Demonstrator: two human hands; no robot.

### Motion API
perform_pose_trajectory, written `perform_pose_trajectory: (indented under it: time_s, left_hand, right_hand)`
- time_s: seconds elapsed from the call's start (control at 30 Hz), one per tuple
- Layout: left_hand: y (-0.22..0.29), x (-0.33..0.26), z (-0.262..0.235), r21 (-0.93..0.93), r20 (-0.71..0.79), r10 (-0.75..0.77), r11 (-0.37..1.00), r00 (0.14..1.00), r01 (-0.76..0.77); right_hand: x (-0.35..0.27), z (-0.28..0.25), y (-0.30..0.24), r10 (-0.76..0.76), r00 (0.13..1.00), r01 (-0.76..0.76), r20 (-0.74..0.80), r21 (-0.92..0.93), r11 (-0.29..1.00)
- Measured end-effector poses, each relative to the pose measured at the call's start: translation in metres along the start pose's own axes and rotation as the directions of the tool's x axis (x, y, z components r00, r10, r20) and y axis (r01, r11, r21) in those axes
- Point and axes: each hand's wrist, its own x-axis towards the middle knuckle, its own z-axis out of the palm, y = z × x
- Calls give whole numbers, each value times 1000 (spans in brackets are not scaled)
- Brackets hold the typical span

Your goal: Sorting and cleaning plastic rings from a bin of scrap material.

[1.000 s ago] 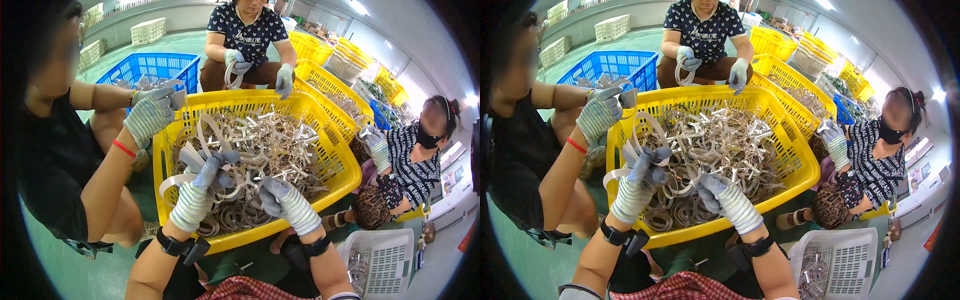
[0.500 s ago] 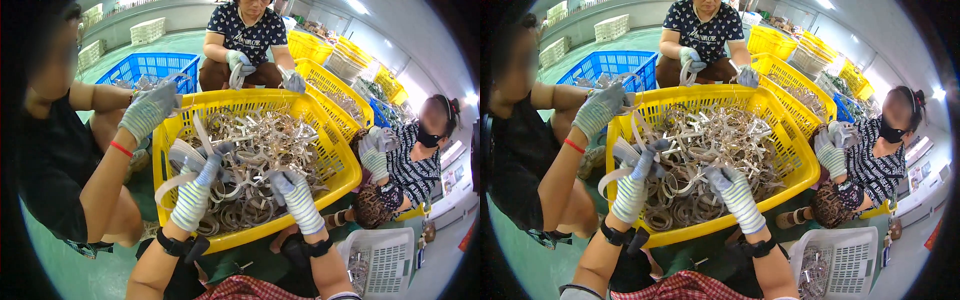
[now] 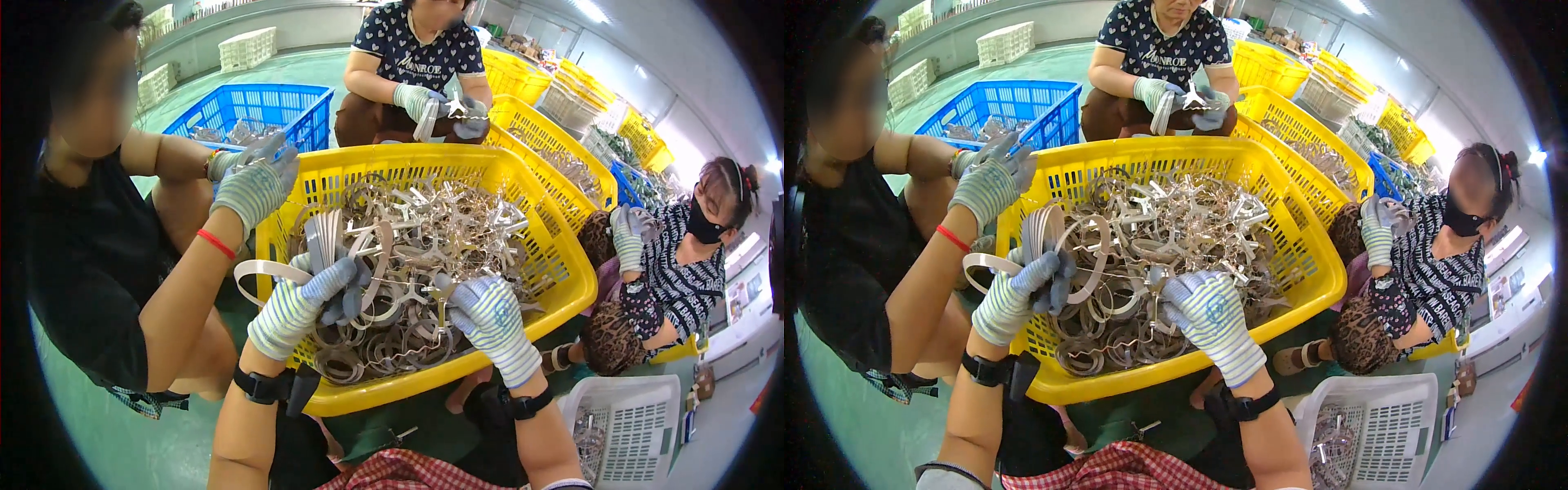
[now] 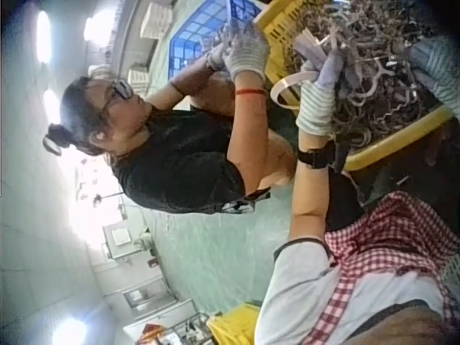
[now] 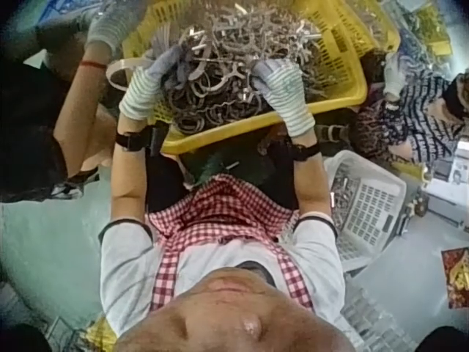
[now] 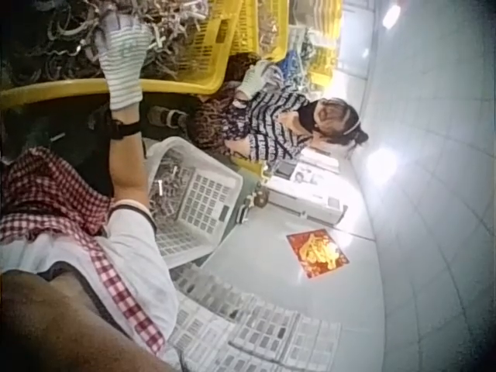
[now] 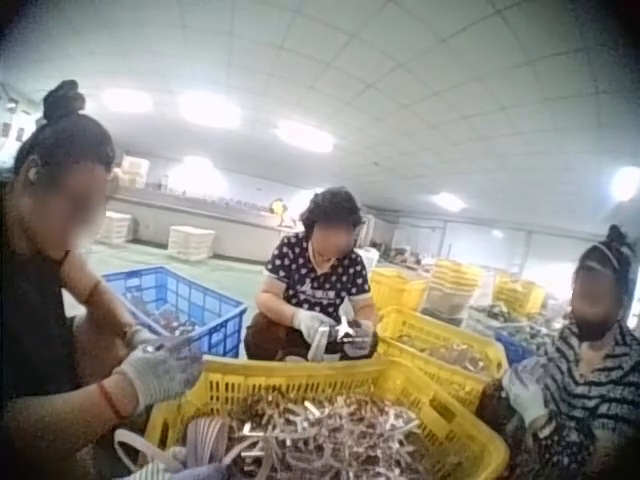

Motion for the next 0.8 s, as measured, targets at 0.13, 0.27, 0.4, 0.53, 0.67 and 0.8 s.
perform_pose_trajectory:
  time_s: [0.13,0.27,0.4,0.53,0.67,0.8]
  left_hand:
    - [5,-6,-1,65,30,2,998,1000,-3]
    - [11,-11,1,143,45,-8,990,999,2]
    - [12,-13,2,184,79,-3,983,997,-12]
    - [-6,-6,-3,209,279,357,884,892,-419]
    - [-15,-1,2,517,233,384,729,893,-448]
    - [-16,1,7,703,172,402,589,899,-398]
  right_hand:
    - [3,-5,-2,7,993,-9,117,15,1000]
    - [3,2,-3,53,989,-66,139,87,994]
    - [-2,4,7,37,999,-40,25,156,987]
    - [-5,-5,17,213,977,-208,11,276,938]
    - [-8,-5,18,276,961,-255,-17,332,908]
    - [-8,-3,17,297,954,-274,-42,284,919]
